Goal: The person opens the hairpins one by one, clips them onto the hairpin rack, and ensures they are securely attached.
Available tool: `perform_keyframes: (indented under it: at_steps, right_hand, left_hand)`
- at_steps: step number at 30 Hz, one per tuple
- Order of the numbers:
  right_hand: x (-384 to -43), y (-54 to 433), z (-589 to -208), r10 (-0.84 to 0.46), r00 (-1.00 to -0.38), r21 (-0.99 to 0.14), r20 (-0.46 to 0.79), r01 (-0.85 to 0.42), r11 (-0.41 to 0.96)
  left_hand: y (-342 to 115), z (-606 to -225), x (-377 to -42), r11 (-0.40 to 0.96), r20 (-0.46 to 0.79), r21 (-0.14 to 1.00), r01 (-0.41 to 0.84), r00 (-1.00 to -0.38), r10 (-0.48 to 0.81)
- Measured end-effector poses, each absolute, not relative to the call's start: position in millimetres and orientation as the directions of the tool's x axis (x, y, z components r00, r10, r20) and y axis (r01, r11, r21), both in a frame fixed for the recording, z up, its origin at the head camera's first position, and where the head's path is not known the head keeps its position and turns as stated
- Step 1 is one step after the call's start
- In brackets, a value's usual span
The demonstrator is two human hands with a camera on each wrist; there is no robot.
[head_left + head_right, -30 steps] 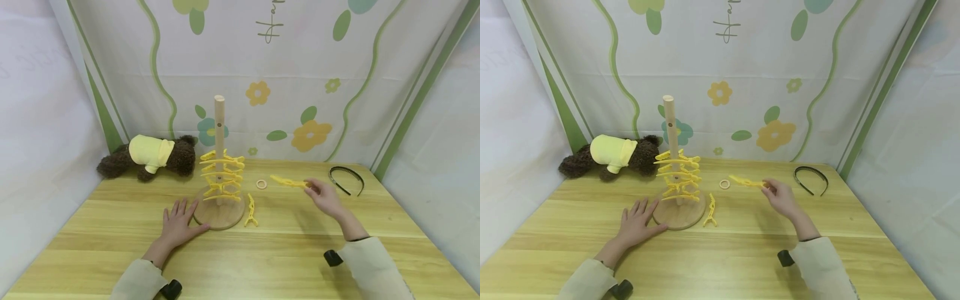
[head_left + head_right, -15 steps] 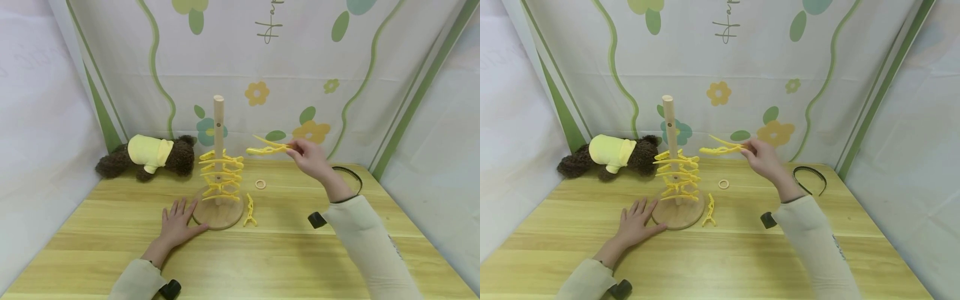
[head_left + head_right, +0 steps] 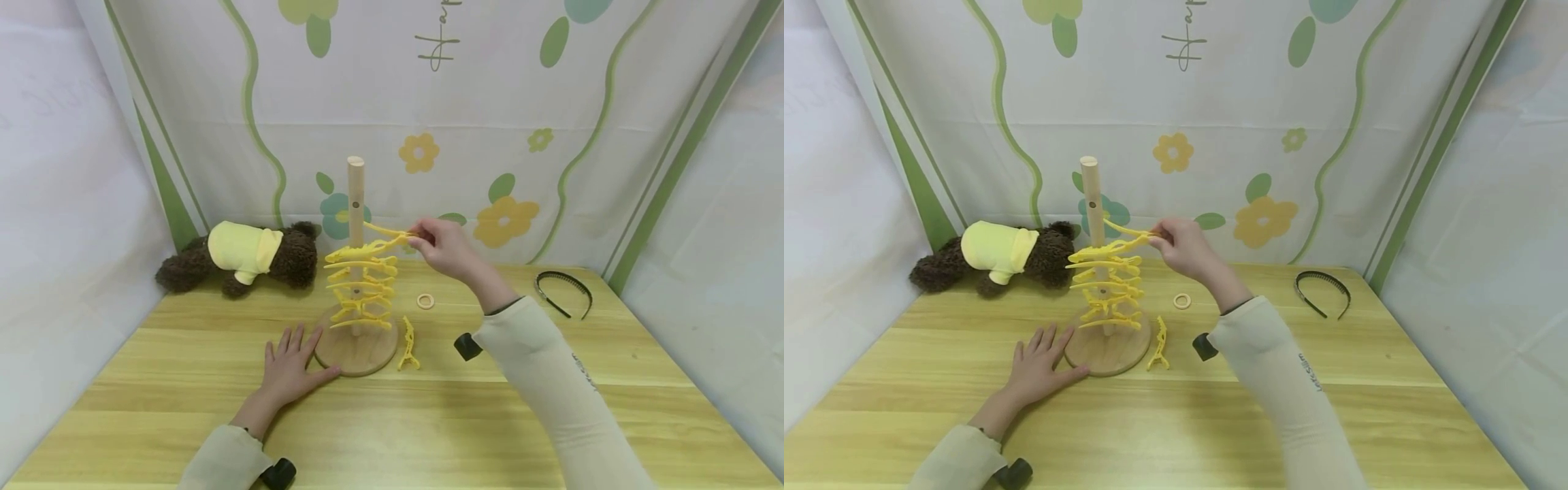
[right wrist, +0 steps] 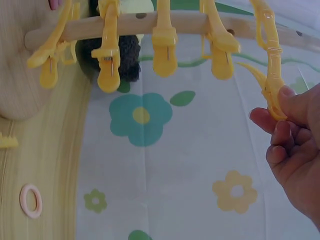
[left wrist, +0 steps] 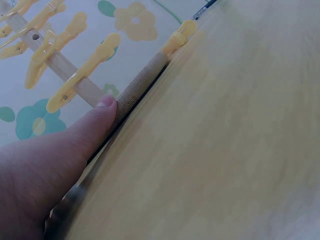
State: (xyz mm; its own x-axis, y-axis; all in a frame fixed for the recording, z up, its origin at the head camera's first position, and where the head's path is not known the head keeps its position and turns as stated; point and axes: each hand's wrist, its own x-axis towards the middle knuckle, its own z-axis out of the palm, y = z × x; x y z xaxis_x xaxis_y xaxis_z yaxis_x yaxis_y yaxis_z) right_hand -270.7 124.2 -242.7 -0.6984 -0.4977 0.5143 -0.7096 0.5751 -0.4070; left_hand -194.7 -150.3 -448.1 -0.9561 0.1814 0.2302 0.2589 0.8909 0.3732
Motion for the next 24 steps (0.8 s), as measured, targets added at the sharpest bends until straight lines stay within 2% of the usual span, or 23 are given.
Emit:
perform_keyframes:
  at_steps: [5,15,24]
  right_hand:
    - [-271.0,108.7,-244.5,-0.526,-0.668,-0.409,0.527,-0.742,0.532]
    - [-269.4,97.8,-241.8,-0.537,-0.648,-0.399,0.540,-0.759,0.514]
    - [-269.2,95.1,-239.4,-0.549,-0.678,-0.449,0.490,-0.735,0.508]
  left_hand:
    - [-150.5,-448.7,-194.5,0.892,0.230,0.372,0.257,-0.956,0.180]
    - [-150.3,-449.0,-194.8,0.890,0.233,0.371,0.265,-0.954,0.187]
    - [-150.7,-448.8,-194.8,0.890,0.232,0.371,0.266,-0.954,0.188]
